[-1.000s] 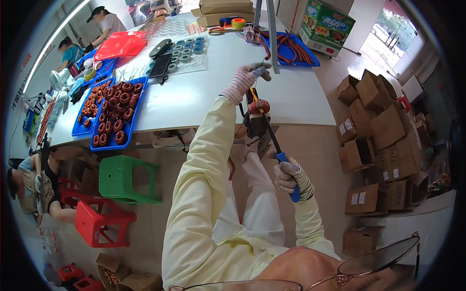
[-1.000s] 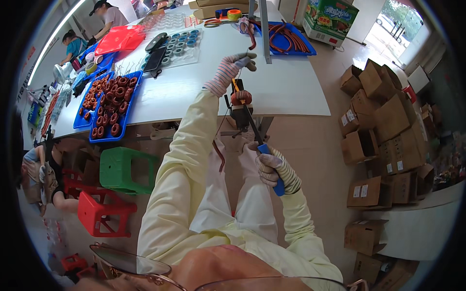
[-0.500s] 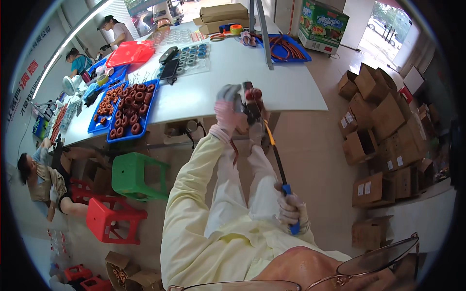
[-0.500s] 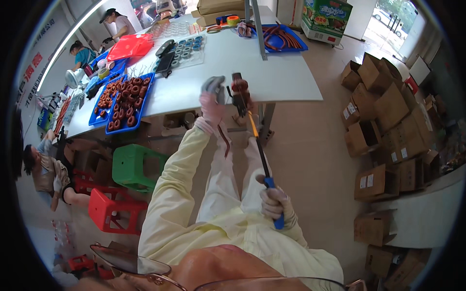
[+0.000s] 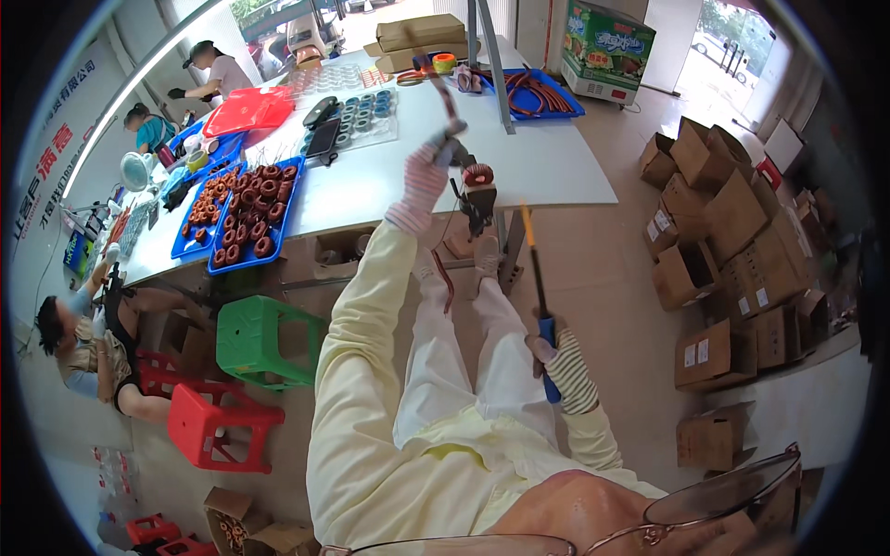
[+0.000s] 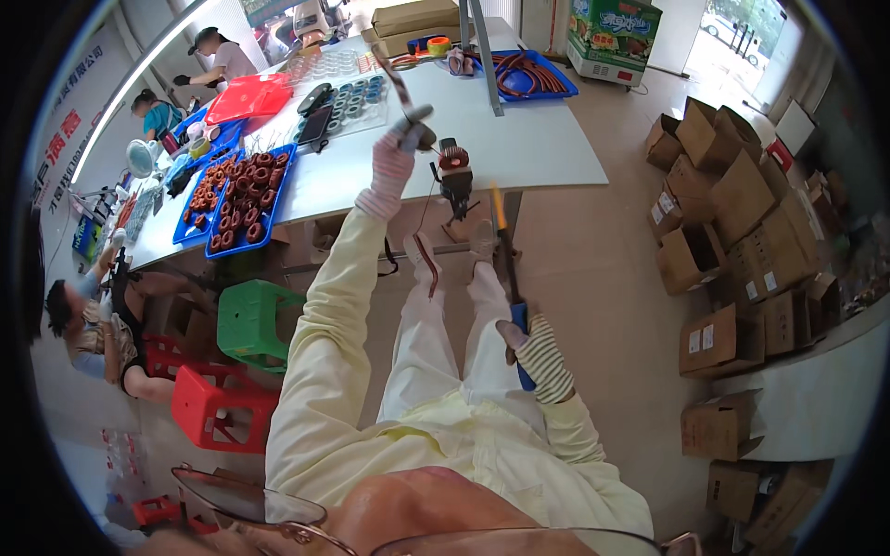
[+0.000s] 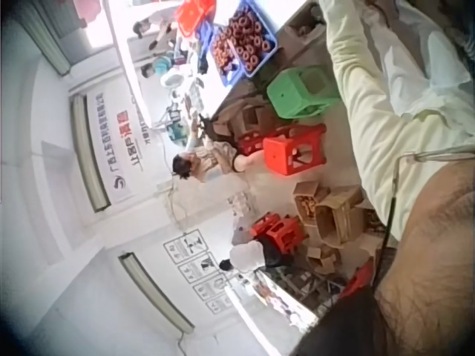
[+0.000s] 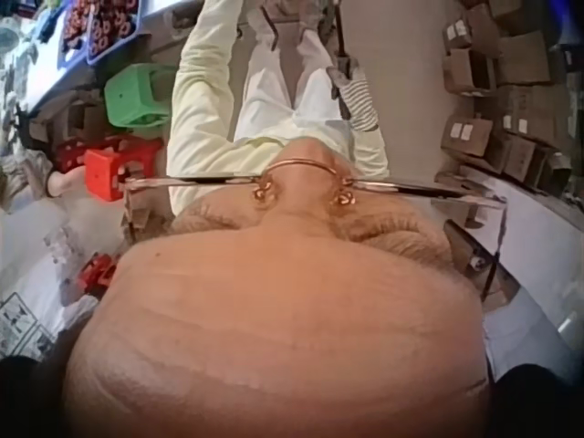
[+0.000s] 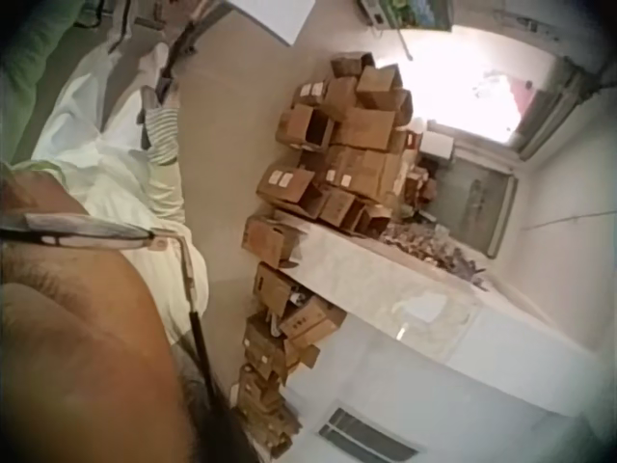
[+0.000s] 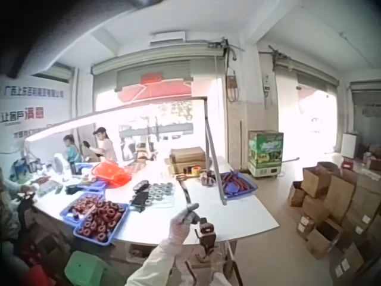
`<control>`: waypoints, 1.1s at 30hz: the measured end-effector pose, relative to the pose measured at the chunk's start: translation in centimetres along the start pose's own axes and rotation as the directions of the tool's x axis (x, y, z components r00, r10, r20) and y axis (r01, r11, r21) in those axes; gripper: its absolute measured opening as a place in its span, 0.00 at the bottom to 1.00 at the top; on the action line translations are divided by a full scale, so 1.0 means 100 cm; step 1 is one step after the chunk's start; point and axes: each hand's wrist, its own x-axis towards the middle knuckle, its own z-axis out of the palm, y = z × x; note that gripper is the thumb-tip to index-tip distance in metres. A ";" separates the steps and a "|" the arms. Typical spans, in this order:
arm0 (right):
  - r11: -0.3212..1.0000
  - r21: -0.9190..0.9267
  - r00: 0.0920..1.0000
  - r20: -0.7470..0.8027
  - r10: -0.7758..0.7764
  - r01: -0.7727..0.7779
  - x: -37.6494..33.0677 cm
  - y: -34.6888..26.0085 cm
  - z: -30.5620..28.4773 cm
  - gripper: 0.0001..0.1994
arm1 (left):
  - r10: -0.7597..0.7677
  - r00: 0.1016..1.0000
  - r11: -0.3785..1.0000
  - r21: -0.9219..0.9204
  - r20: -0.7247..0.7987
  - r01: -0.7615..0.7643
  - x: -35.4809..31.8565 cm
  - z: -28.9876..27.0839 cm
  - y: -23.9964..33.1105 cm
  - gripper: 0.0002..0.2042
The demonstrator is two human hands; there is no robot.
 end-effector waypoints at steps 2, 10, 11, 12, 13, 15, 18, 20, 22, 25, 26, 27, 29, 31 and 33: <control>0.995 0.072 0.980 0.194 0.053 -0.068 0.016 -0.027 0.001 0.25 | -0.090 0.993 0.993 -0.088 -0.077 0.083 0.024 -0.004 -0.016 0.16; 0.781 0.537 0.869 0.494 0.016 -0.319 0.116 -0.048 0.012 0.19 | -0.373 0.883 0.898 -0.127 0.286 0.421 0.047 0.009 -0.098 0.16; 0.631 0.660 0.846 0.532 -0.010 -0.408 0.116 -0.042 0.015 0.14 | -0.416 0.847 0.874 -0.114 0.330 0.473 0.046 0.012 -0.103 0.16; 0.594 0.679 0.830 0.557 -0.033 -0.432 0.106 -0.037 0.019 0.13 | -0.452 0.842 0.870 -0.062 0.295 0.489 0.042 0.007 -0.107 0.15; 0.556 0.696 0.815 0.577 -0.057 -0.454 0.089 -0.028 0.022 0.13 | -0.486 0.834 0.863 -0.010 0.260 0.505 0.037 0.004 -0.110 0.15; 0.533 0.712 0.824 0.565 -0.045 -0.458 0.062 -0.015 0.026 0.14 | -0.506 0.846 0.855 -0.034 0.169 0.518 0.026 0.000 -0.098 0.13; 0.476 0.791 0.891 0.452 -0.031 -0.384 0.009 0.003 0.027 0.16 | -0.239 0.836 0.866 0.281 -0.494 0.414 -0.003 0.003 -0.086 0.12; 0.498 0.749 0.874 0.484 0.040 -0.438 -0.048 0.007 0.006 0.17 | 0.340 0.803 0.739 0.668 -0.489 0.093 -0.039 0.011 -0.064 0.15; 0.476 0.675 0.811 0.561 0.165 -0.564 -0.098 0.023 -0.020 0.18 | 0.526 0.850 0.464 0.848 -0.030 -0.258 -0.069 0.028 -0.037 0.19; 0.709 0.511 0.853 0.452 0.259 -0.486 -0.128 0.008 -0.035 0.18 | 0.155 0.874 0.314 0.816 0.461 -0.486 -0.084 0.037 -0.017 0.18; 0.855 0.408 0.933 0.290 0.211 -0.320 -0.124 0.016 -0.029 0.18 | 0.178 0.820 0.313 0.758 0.545 -0.572 -0.075 0.036 -0.013 0.17; 0.956 0.250 0.984 0.127 0.123 -0.152 -0.109 0.030 -0.019 0.18 | 0.208 0.761 0.310 0.696 0.615 -0.647 -0.064 0.036 -0.009 0.17; 0.998 0.052 0.994 -0.104 0.038 -0.033 -0.080 0.043 -0.005 0.19 | 0.203 0.798 0.415 0.688 0.568 -0.595 -0.054 0.034 0.004 0.13; 0.996 0.036 0.957 -0.277 0.085 -0.078 -0.046 0.035 0.002 0.20 | 0.243 0.885 0.653 0.608 0.397 -0.452 -0.036 0.034 0.017 0.12; 0.995 0.061 0.993 -0.072 0.089 -0.085 -0.023 0.020 0.003 0.22 | 0.225 0.964 0.896 0.358 0.142 -0.262 -0.012 0.020 0.011 0.13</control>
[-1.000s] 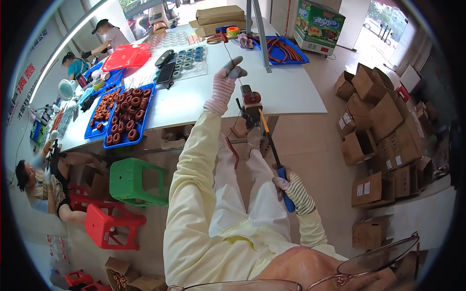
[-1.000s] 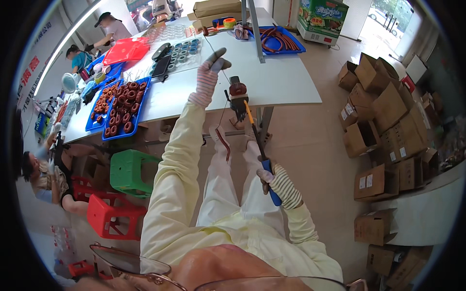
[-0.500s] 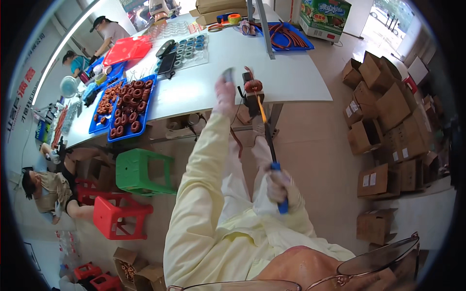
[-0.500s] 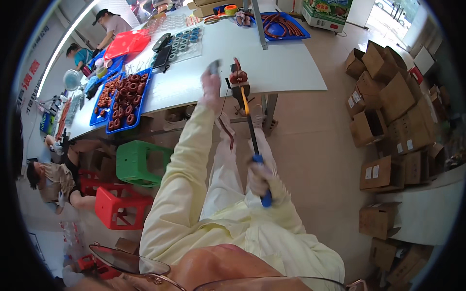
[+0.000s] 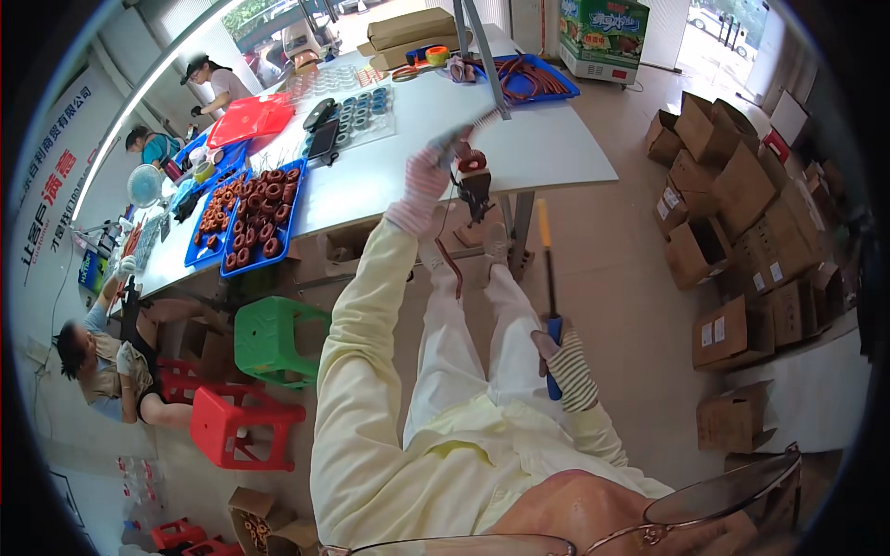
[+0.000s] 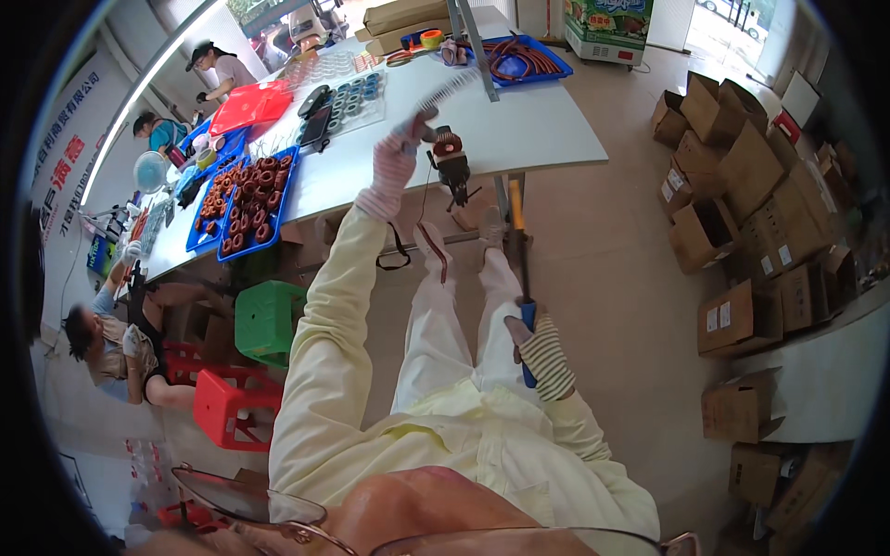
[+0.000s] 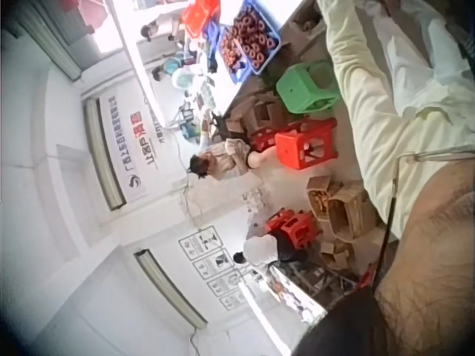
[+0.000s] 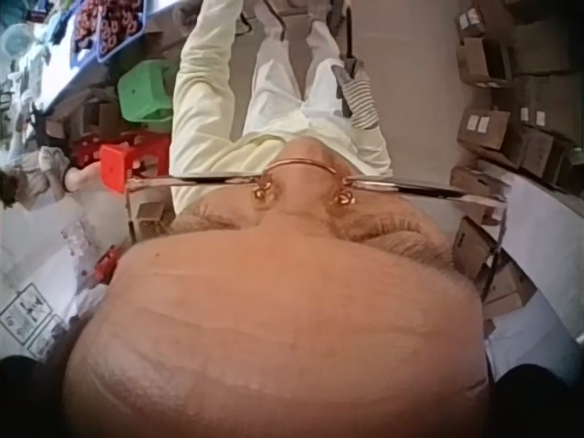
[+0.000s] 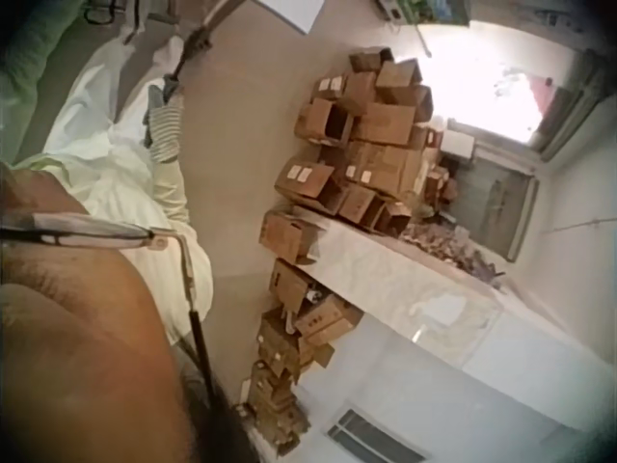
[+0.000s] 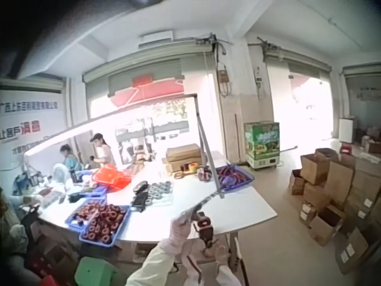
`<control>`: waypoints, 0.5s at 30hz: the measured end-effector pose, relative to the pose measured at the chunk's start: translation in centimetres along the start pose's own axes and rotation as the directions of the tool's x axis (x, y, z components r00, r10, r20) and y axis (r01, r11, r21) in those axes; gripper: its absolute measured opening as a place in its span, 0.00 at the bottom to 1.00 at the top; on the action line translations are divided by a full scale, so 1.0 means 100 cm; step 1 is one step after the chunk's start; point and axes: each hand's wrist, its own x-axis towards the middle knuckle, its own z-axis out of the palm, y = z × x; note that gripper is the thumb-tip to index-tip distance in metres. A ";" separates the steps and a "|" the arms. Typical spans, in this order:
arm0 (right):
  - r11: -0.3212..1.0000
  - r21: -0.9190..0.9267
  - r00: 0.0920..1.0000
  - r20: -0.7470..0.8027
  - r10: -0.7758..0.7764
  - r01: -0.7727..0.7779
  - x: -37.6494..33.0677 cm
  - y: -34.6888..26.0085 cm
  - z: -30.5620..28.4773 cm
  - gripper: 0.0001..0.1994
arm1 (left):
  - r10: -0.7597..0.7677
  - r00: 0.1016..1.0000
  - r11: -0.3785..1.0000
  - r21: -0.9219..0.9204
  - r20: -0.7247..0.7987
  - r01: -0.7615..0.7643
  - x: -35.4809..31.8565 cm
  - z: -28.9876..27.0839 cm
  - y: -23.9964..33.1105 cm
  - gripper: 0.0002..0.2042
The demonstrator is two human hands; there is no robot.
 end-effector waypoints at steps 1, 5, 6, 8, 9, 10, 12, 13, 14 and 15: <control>1.000 0.013 0.995 0.104 0.006 -0.007 0.010 -0.012 0.002 0.23 | -0.099 0.994 0.985 -0.150 -0.049 0.090 0.013 -0.005 -0.010 0.14; 0.989 0.131 0.944 0.330 0.020 -0.066 0.056 -0.049 0.012 0.23 | -0.310 0.951 0.867 -0.410 -0.001 0.283 0.051 0.002 -0.062 0.15; 0.980 0.176 0.927 0.373 0.021 -0.093 0.072 -0.051 0.015 0.21 | -0.329 0.941 0.831 -0.450 0.076 0.327 0.051 0.006 -0.074 0.16; 0.944 0.279 0.901 0.433 0.039 -0.175 0.099 -0.059 0.020 0.20 | -0.426 0.876 0.746 -0.460 0.227 0.482 0.044 0.025 -0.103 0.15; 0.919 0.330 0.881 0.471 0.038 -0.217 0.111 -0.065 0.026 0.20 | -0.452 0.846 0.730 -0.428 0.283 0.533 0.037 0.029 -0.108 0.14; 0.897 0.372 0.878 0.477 0.035 -0.238 0.115 -0.077 0.030 0.15 | -0.481 0.813 0.644 -0.498 0.328 0.581 0.029 0.037 -0.120 0.14; 0.639 0.631 0.793 0.606 -0.053 -0.440 0.115 -0.070 0.033 0.11 | -0.550 0.749 0.641 -0.387 0.370 0.662 0.026 0.040 -0.121 0.14; 0.466 0.710 0.756 0.643 -0.123 -0.528 0.110 -0.062 0.032 0.10 | -0.579 0.714 0.636 -0.330 0.393 0.698 0.025 0.046 -0.119 0.14; 0.446 0.735 0.771 0.621 -0.139 -0.511 0.096 -0.049 0.033 0.05 | -0.606 0.723 0.649 -0.321 0.330 0.690 0.018 0.049 -0.129 0.12; 0.472 0.721 0.774 0.622 -0.120 -0.507 0.085 -0.048 0.040 0.05 | -0.682 0.710 0.520 -0.565 0.175 0.640 -0.005 0.033 -0.179 0.11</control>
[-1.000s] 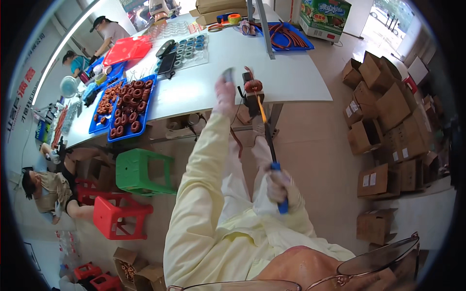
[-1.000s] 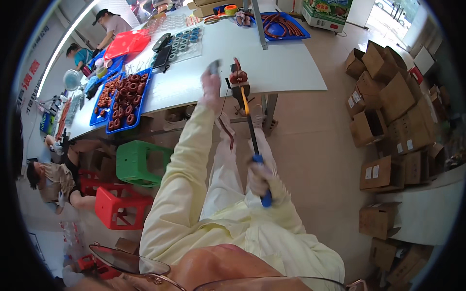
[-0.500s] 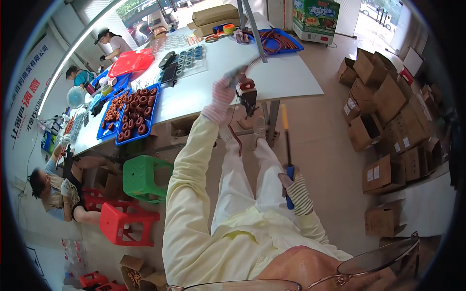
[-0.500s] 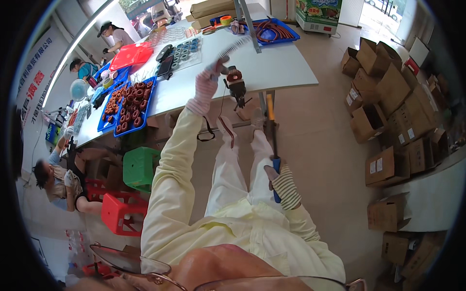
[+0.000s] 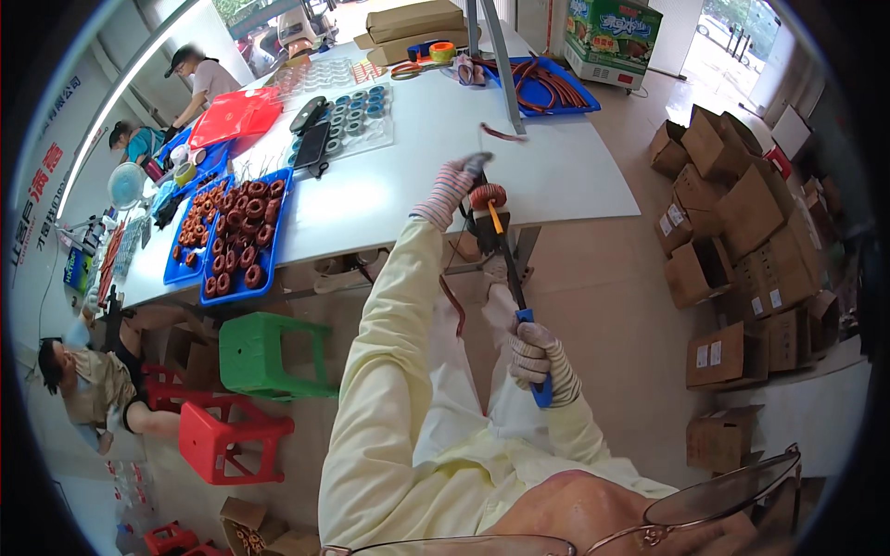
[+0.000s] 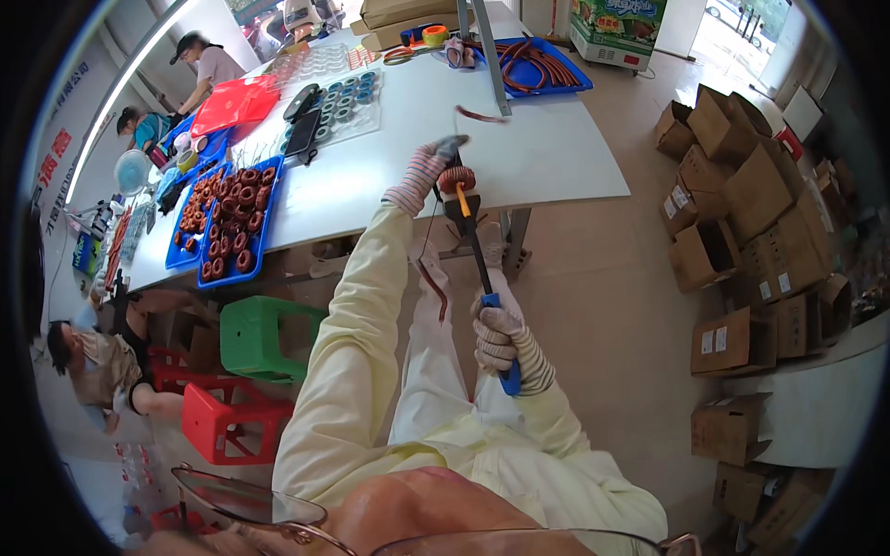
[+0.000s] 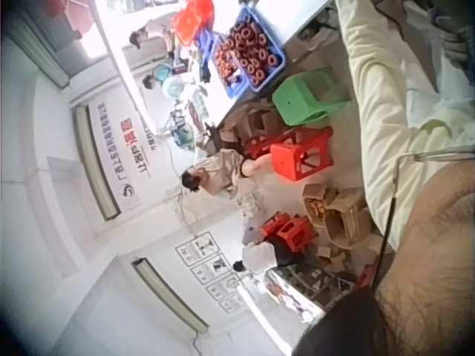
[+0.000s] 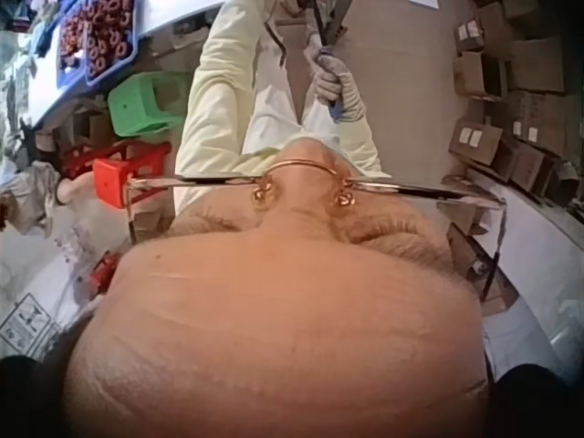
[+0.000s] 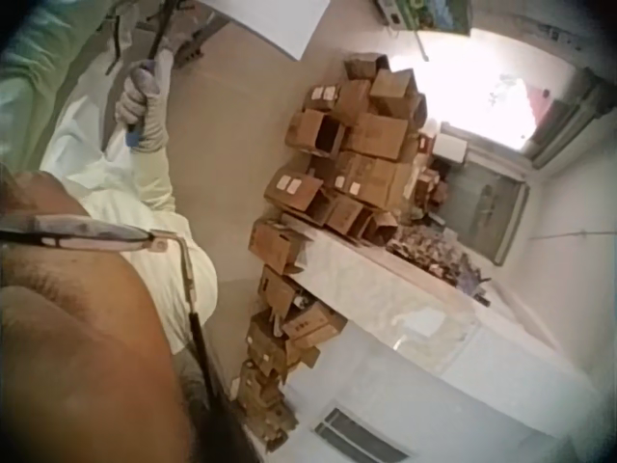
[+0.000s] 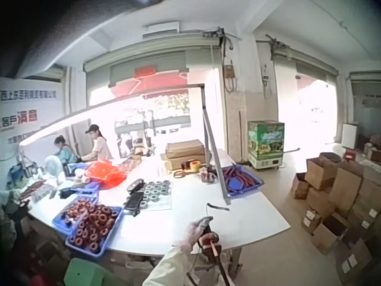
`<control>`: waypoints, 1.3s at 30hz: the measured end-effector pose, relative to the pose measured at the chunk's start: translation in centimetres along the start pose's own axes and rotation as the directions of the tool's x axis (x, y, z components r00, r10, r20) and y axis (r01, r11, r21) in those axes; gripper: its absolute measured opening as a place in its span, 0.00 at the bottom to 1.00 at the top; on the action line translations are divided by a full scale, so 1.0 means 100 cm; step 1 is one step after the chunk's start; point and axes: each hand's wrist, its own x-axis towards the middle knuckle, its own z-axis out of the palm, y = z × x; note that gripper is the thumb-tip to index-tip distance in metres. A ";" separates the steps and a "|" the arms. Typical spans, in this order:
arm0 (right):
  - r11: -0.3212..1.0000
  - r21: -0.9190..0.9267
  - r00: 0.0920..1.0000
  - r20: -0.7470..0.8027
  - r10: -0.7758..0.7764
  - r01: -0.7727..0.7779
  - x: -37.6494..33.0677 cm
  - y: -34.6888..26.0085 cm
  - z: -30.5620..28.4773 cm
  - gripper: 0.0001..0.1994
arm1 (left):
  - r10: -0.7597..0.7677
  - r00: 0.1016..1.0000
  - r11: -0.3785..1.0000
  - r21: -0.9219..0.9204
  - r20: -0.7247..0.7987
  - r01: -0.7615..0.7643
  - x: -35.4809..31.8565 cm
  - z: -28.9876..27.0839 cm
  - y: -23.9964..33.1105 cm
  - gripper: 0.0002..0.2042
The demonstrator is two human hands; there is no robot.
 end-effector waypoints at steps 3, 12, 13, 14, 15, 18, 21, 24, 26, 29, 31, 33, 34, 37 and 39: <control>0.997 -0.050 0.998 -0.041 -0.054 0.052 -0.044 0.037 0.005 0.05 | 0.404 0.832 0.911 0.243 -0.381 -0.332 -0.019 -0.043 -0.030 0.10; 0.806 -0.556 0.854 -0.503 -0.133 -0.202 -0.185 0.068 -0.001 0.09 | 0.282 0.567 -0.184 0.624 0.774 -0.759 -0.151 0.080 0.070 0.23; 0.474 -0.873 0.820 -0.354 -0.451 -0.116 -0.173 0.077 -0.024 0.11 | 0.243 0.613 -0.149 0.654 0.751 -0.742 -0.151 0.085 0.083 0.23; 0.476 -0.875 0.790 -0.351 -0.502 -0.086 -0.158 0.079 -0.031 0.12 | 0.178 0.672 -0.114 0.694 0.718 -0.711 -0.155 0.081 0.091 0.23; 0.471 -0.880 0.759 -0.348 -0.550 -0.062 -0.138 0.075 -0.033 0.12 | 0.181 0.669 -0.159 0.692 0.721 -0.704 -0.141 0.075 0.098 0.19; 0.412 -0.908 0.749 -0.323 -0.578 -0.074 -0.091 0.050 -0.017 0.12 | 0.449 0.746 0.546 0.509 0.493 -0.665 -0.114 0.072 0.110 0.17; 0.057 -0.997 0.602 -0.078 -0.795 -0.055 -0.057 0.025 -0.049 0.13 | 0.399 0.828 0.827 0.236 0.394 -0.510 -0.097 0.084 0.129 0.13; -0.184 -0.980 0.575 0.106 -0.811 -0.079 -0.047 -0.009 -0.027 0.12 | 0.434 0.833 0.812 0.251 0.344 -0.527 -0.093 0.083 0.134 0.11; -0.033 -0.999 0.675 0.004 -0.738 -0.031 -0.054 -0.029 -0.016 0.09 | 0.385 0.857 0.826 0.287 0.342 -0.485 -0.099 0.077 0.142 0.11; 0.116 -0.993 0.847 -0.078 -0.526 -0.019 -0.075 -0.040 -0.009 0.08 | 0.409 0.836 0.831 0.229 0.366 -0.507 -0.097 0.064 0.145 0.11; 0.070 -0.995 0.874 -0.099 -0.475 -0.075 -0.081 -0.034 -0.029 0.09 | 0.401 0.805 0.852 0.144 0.438 -0.503 -0.089 0.058 0.139 0.12; 0.208 -0.920 0.855 -0.386 -0.347 -0.331 -0.076 -0.032 -0.027 0.10 | 0.390 0.829 0.877 0.112 0.401 -0.467 -0.080 0.058 0.139 0.11; 0.288 -0.893 0.855 -0.426 -0.297 -0.345 -0.069 -0.028 -0.026 0.11 | 0.383 0.842 0.889 0.096 0.380 -0.448 -0.076 0.058 0.139 0.11; 0.446 -0.829 0.872 -0.453 -0.186 -0.336 -0.042 -0.018 -0.026 0.13 | 0.361 0.893 0.928 -0.004 0.268 -0.373 -0.052 0.059 0.133 0.12; 0.501 -0.810 0.886 -0.435 -0.162 -0.306 -0.019 -0.023 -0.021 0.15 | 0.288 0.940 0.953 0.043 0.181 -0.300 -0.041 0.061 0.126 0.13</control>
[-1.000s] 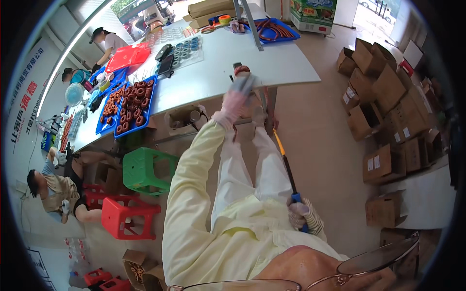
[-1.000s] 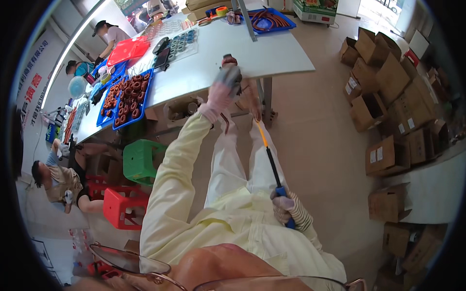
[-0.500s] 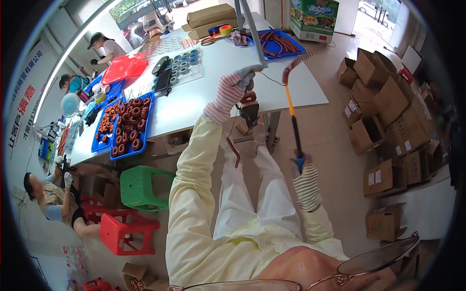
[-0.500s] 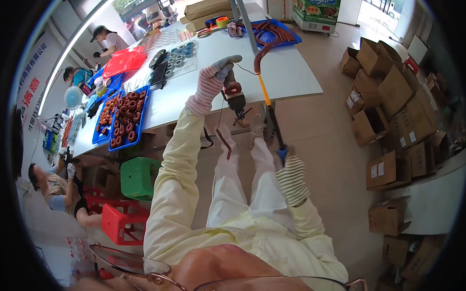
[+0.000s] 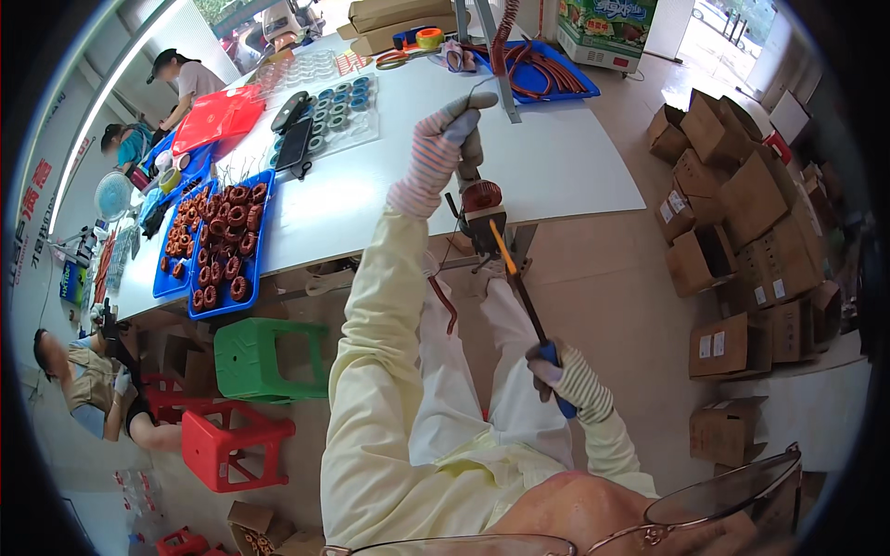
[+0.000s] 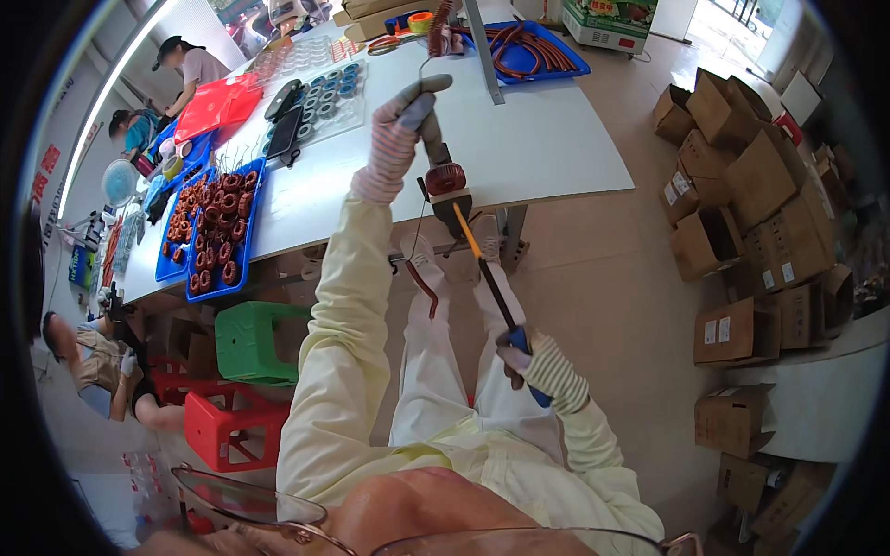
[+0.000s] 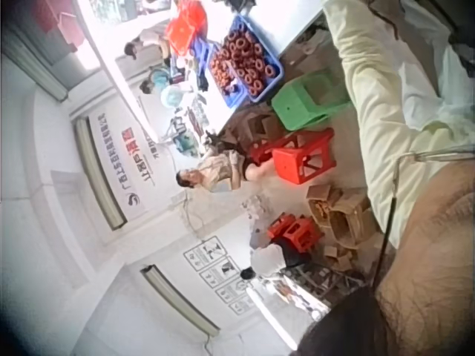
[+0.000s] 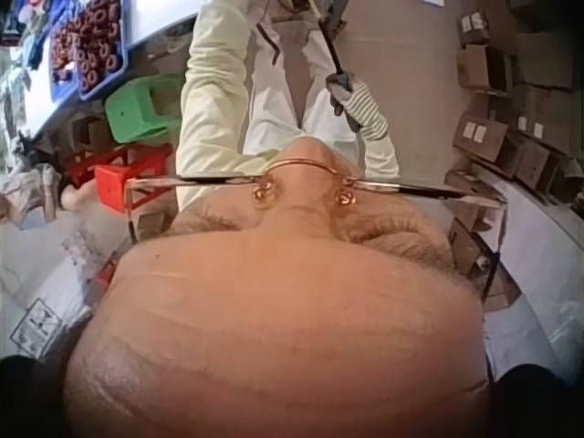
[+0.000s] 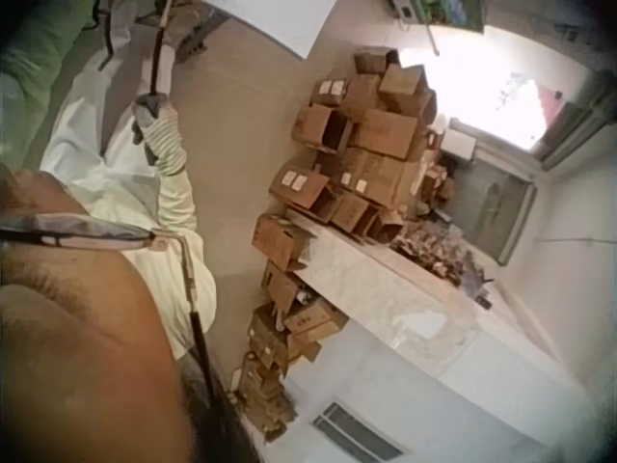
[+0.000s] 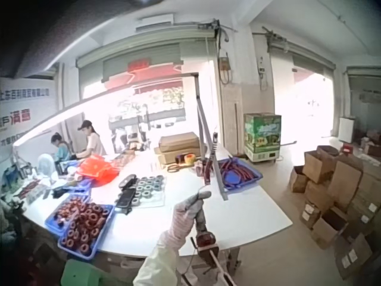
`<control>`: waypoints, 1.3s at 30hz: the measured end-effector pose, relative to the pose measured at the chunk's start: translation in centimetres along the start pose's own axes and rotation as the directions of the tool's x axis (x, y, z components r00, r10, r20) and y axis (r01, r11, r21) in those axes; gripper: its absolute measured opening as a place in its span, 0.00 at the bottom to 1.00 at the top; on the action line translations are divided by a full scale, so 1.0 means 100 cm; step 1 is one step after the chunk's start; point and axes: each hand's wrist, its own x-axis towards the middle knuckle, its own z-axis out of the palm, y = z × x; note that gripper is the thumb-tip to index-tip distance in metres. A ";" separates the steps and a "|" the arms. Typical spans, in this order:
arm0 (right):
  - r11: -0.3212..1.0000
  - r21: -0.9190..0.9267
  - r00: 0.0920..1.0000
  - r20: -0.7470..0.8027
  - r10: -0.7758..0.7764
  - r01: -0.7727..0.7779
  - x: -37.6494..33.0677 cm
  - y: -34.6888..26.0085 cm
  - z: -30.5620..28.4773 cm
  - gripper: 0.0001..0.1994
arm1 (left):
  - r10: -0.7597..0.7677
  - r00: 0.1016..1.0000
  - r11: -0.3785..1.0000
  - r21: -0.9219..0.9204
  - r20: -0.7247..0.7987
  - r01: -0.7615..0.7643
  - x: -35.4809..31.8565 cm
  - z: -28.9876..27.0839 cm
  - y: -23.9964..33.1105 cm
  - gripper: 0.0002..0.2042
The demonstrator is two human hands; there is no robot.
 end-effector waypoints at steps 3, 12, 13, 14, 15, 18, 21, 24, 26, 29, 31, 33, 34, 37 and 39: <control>0.994 0.097 0.996 0.058 -0.060 0.055 0.027 -0.019 0.007 0.17 | -0.086 0.996 0.987 0.142 0.040 0.079 0.016 -0.010 -0.042 0.13; 0.623 0.775 0.896 0.345 -0.280 -0.104 0.016 -0.024 0.034 0.11 | -0.358 0.933 0.923 0.164 0.026 0.350 0.002 -0.025 -0.090 0.13; 0.672 0.739 0.916 0.302 -0.264 -0.050 0.011 -0.027 0.038 0.11 | -0.362 0.932 0.913 0.206 0.016 0.351 0.004 -0.025 -0.086 0.13; 0.721 0.693 0.930 0.266 -0.252 -0.004 0.005 -0.029 0.043 0.11 | -0.335 0.942 0.930 0.169 0.017 0.328 0.004 -0.034 -0.090 0.12; 0.760 0.649 0.946 0.246 -0.210 -0.001 0.000 -0.031 0.043 0.10 | -0.333 0.943 0.932 0.156 0.005 0.328 0.005 -0.038 -0.094 0.12; 0.866 0.499 0.969 0.203 -0.140 0.021 0.000 -0.036 0.029 0.09 | -0.327 0.945 0.929 0.185 0.002 0.321 0.016 -0.030 -0.090 0.12; 0.888 0.457 0.957 0.230 -0.178 0.055 0.014 -0.044 0.013 0.09 | -0.440 0.890 0.894 0.155 0.120 0.421 0.018 -0.023 -0.084 0.14; 0.782 0.623 0.919 0.287 -0.269 0.034 0.022 -0.046 0.017 0.09 | -0.443 0.883 0.892 0.180 0.155 0.416 0.017 -0.022 -0.083 0.14; 0.705 0.710 0.905 0.294 -0.307 0.008 0.017 -0.038 0.029 0.10 | -0.389 0.913 0.904 0.240 0.123 0.353 0.015 -0.028 -0.088 0.14; 0.612 0.791 0.919 0.236 -0.315 0.006 -0.014 -0.010 0.054 0.11 | -0.236 0.947 0.884 0.356 -0.218 0.302 -0.013 -0.019 -0.084 0.13; 0.595 0.800 0.902 0.310 -0.302 -0.076 -0.045 0.000 0.058 0.10 | 0.050 0.824 0.868 0.433 -0.565 0.244 -0.032 -0.032 -0.090 0.13; 0.635 0.767 0.935 0.286 -0.210 -0.092 -0.086 0.038 0.046 0.10 | 0.551 0.717 0.598 0.801 -0.426 0.016 -0.068 0.003 -0.060 0.10; 0.652 0.756 0.953 0.237 -0.190 -0.058 -0.111 0.057 0.039 0.09 | 0.583 0.801 0.476 0.856 -0.135 -0.203 -0.093 0.039 -0.029 0.13; 0.653 0.734 0.964 0.266 -0.025 -0.185 -0.168 0.089 0.022 0.07 | 0.378 0.766 0.128 0.790 0.520 -0.599 -0.122 0.043 -0.013 0.19; 0.766 0.619 0.980 0.185 0.070 -0.172 -0.181 0.096 0.024 0.06 | 0.096 0.744 0.091 0.738 0.661 -0.668 -0.128 0.047 -0.004 0.21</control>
